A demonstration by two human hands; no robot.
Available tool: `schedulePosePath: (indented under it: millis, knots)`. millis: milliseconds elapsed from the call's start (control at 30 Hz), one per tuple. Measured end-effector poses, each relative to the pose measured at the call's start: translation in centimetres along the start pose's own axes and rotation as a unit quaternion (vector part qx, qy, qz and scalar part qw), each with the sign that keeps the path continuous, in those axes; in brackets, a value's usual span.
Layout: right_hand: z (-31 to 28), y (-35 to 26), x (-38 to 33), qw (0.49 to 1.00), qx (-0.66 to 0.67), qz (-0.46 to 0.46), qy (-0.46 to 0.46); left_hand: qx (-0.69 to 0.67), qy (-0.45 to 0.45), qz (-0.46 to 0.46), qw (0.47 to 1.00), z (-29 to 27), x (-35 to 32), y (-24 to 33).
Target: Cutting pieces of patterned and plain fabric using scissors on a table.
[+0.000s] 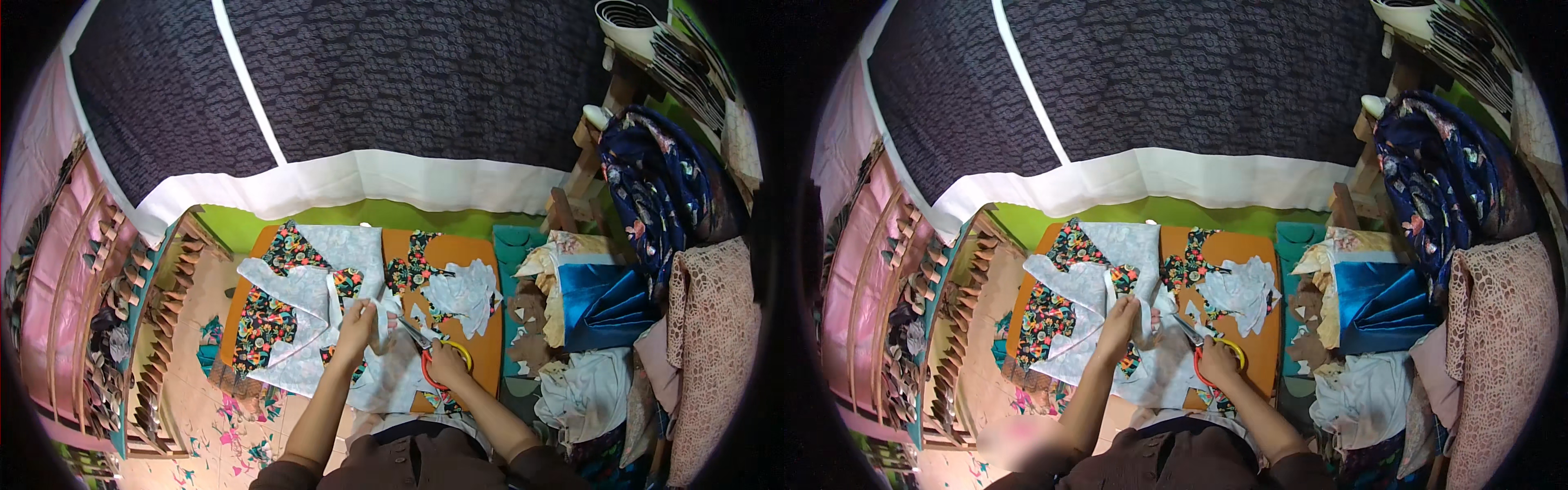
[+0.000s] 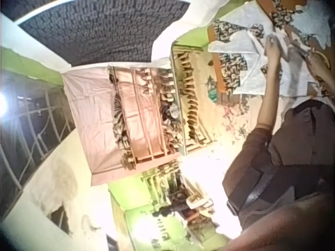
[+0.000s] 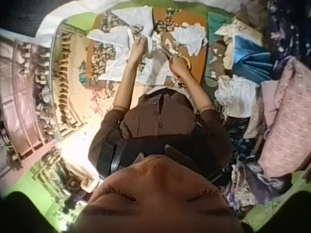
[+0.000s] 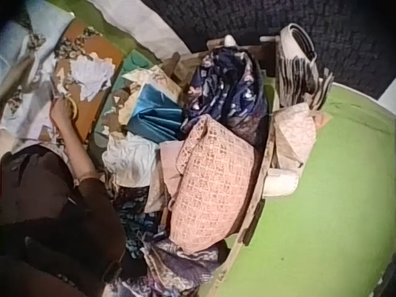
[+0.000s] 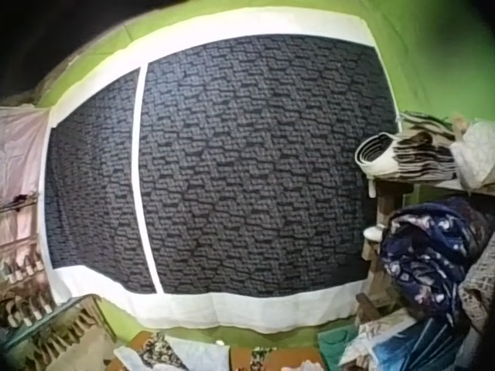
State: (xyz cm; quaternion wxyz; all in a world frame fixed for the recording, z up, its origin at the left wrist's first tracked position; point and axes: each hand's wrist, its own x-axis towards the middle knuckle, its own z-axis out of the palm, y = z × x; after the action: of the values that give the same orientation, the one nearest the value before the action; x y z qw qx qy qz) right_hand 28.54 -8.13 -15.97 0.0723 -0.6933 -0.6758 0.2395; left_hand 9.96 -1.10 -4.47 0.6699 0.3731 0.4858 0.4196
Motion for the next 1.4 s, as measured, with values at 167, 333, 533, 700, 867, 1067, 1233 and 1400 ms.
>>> schedulePosePath:
  millis: [167, 333, 533, 700, 867, 1067, 1233, 1400]
  knots:
    - [-1.7, -0.6, -0.5, 0.998, 0.045, 0.031, -0.018, -0.041, 0.03, -0.062, 0.997, 0.6, -0.4, -2.6]
    - [-6.9, -1.7, -0.7, 0.971, 0.187, 0.079, -0.128, -0.073, 0.089, -0.002, 0.993, 0.5, 0.5, -6.2]
    - [-3.2, 0.3, -0.7, 0.575, 0.747, 0.226, -0.247, -0.188, 0.099, -0.004, 0.977, 4.8, 1.5, -7.1]
    - [-1.2, 0.4, 0.2, 0.087, 0.975, 0.073, -0.193, -0.247, 0.043, -0.089, 0.964, 7.2, 1.5, -8.3]
    - [-5.0, 3.3, 2.8, 0.245, 0.946, 0.196, -0.076, -0.242, 0.01, -0.089, 0.966, 7.2, 3.6, -8.0]
    - [-7.2, 7.6, 6.9, 0.333, 0.933, 0.138, 0.008, -0.127, 0.017, -0.065, 0.99, 8.9, 9.1, -8.7]
    - [-8.4, 9.7, 9.7, 0.459, 0.878, 0.11, 0.079, 0.085, 0.066, -0.073, 0.992, 8.9, 12.4, -9.4]
    - [-8.6, 9.7, 7.5, 0.454, 0.873, 0.123, 0.13, 0.156, 0.09, 0.144, 0.973, 7.0, 10.0, -7.5]
